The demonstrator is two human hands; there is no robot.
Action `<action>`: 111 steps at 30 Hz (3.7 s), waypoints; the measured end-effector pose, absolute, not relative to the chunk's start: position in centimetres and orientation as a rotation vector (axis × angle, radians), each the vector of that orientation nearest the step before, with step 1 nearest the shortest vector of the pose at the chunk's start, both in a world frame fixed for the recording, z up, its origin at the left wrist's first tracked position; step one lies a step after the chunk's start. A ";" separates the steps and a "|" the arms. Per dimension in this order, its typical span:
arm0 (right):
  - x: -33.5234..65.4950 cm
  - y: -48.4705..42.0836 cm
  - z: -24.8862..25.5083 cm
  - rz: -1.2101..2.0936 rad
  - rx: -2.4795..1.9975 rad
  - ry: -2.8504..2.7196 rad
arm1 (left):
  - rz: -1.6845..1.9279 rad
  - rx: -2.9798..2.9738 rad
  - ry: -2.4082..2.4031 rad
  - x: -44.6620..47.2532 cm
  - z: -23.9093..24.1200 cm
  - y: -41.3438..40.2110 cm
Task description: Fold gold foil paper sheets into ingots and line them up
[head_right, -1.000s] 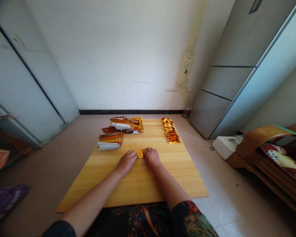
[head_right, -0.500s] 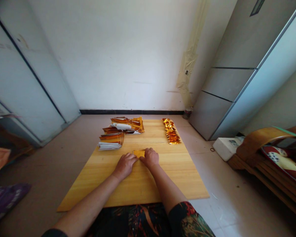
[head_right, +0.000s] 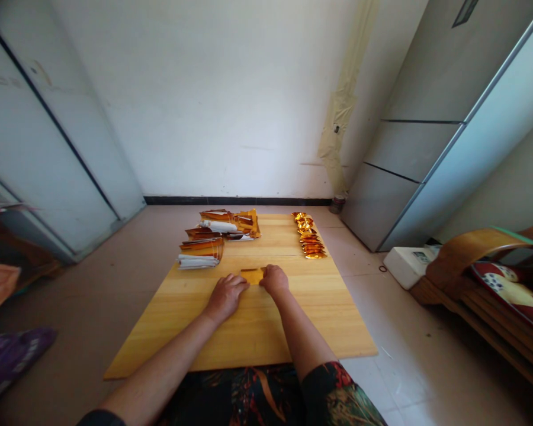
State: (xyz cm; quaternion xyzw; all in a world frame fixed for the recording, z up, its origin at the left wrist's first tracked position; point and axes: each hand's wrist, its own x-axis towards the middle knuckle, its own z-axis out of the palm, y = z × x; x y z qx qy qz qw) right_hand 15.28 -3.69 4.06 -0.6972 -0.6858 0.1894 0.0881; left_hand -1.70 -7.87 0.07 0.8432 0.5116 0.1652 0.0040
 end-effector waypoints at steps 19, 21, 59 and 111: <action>18.0 -3.9 3.2 0.708 -1.704 -1.742 | 0.543 2.512 1.626 -1.3 0.9 -7.9; 17.0 -4.1 3.1 0.902 -1.592 -1.728 | 0.559 2.463 1.649 -1.1 1.2 -7.6; 13.4 -2.5 3.0 0.685 -1.900 -2.126 | 0.428 1.917 1.911 -2.3 1.5 -4.7; 15.2 -2.1 2.1 0.738 -1.939 -1.823 | 0.497 1.932 1.921 -2.0 0.9 -5.0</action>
